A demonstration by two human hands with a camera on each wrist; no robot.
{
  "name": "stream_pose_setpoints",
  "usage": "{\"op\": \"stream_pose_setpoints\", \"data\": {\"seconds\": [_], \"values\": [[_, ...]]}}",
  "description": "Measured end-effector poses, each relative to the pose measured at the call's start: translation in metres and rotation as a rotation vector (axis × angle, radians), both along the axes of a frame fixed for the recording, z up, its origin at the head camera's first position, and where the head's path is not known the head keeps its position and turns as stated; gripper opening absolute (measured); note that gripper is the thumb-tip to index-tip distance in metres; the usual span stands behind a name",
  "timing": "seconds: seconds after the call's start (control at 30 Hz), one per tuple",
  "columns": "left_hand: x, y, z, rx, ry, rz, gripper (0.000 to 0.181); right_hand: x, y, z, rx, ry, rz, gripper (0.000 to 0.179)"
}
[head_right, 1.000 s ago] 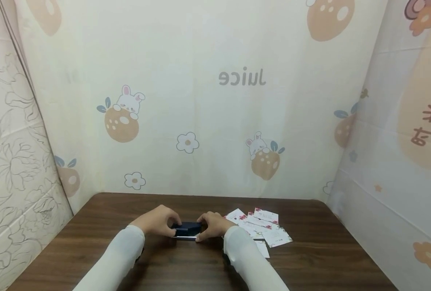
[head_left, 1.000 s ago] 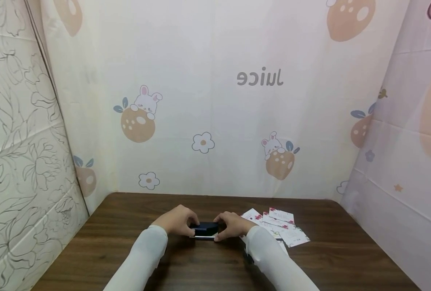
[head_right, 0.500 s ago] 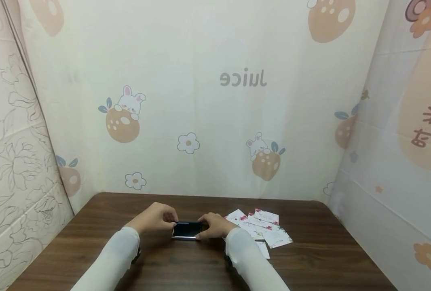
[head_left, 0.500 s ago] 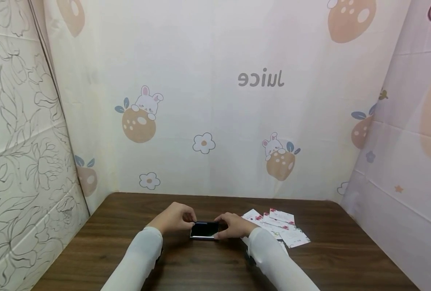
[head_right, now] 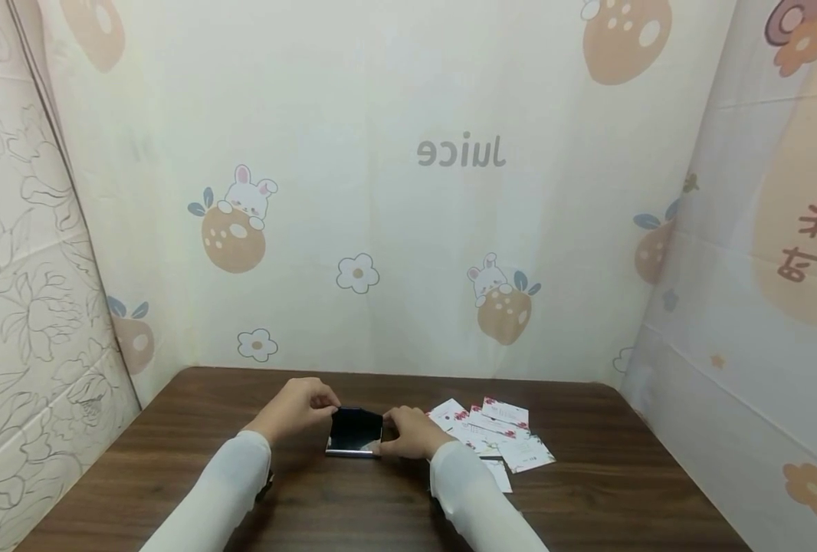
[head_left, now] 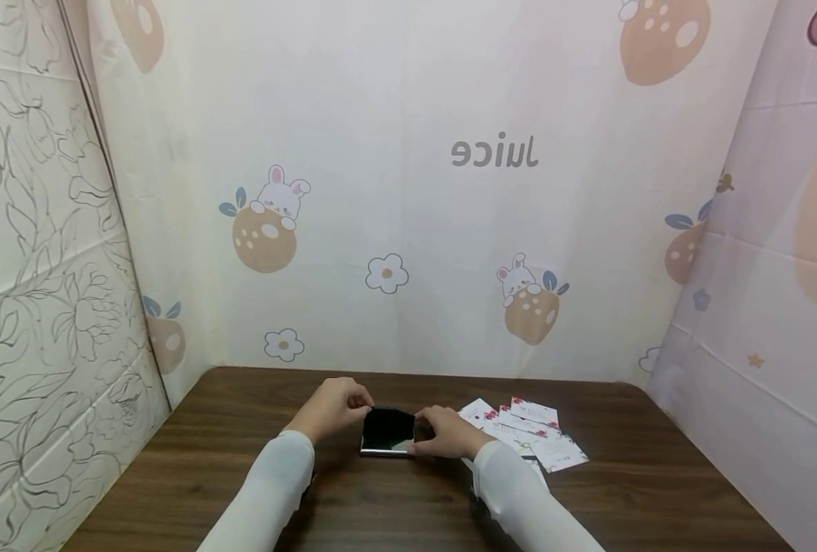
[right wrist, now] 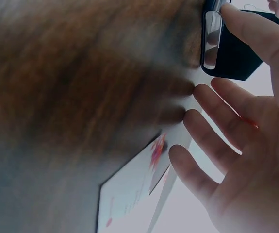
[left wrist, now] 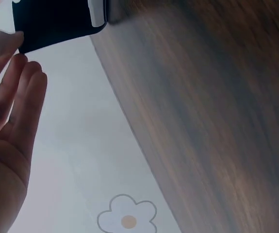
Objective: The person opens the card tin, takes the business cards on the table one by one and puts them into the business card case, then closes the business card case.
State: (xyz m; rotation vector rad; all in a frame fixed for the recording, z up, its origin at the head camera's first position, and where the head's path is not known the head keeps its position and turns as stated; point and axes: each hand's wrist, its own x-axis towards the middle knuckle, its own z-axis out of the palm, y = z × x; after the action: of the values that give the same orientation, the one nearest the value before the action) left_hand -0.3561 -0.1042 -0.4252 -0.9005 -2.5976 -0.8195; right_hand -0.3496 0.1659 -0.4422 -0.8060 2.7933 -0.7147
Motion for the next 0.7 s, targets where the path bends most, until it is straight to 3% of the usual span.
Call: {"op": "stream_pose_setpoints", "data": {"seconds": [0.17, 0.37, 0.7], "values": [[-0.004, 0.003, -0.001, 0.003, 0.012, 0.063, 0.006, 0.000, 0.002, -0.004, -0.008, -0.002, -0.016, 0.061], [-0.006, 0.004, -0.003, -0.002, 0.022, 0.081, 0.005, 0.003, 0.003, -0.003, -0.024, -0.009, -0.021, 0.064], [-0.015, 0.000, -0.014, -0.168, -0.097, 0.041, 0.052, 0.005, 0.002, -0.002, -0.016, -0.007, -0.032, 0.067]]}}
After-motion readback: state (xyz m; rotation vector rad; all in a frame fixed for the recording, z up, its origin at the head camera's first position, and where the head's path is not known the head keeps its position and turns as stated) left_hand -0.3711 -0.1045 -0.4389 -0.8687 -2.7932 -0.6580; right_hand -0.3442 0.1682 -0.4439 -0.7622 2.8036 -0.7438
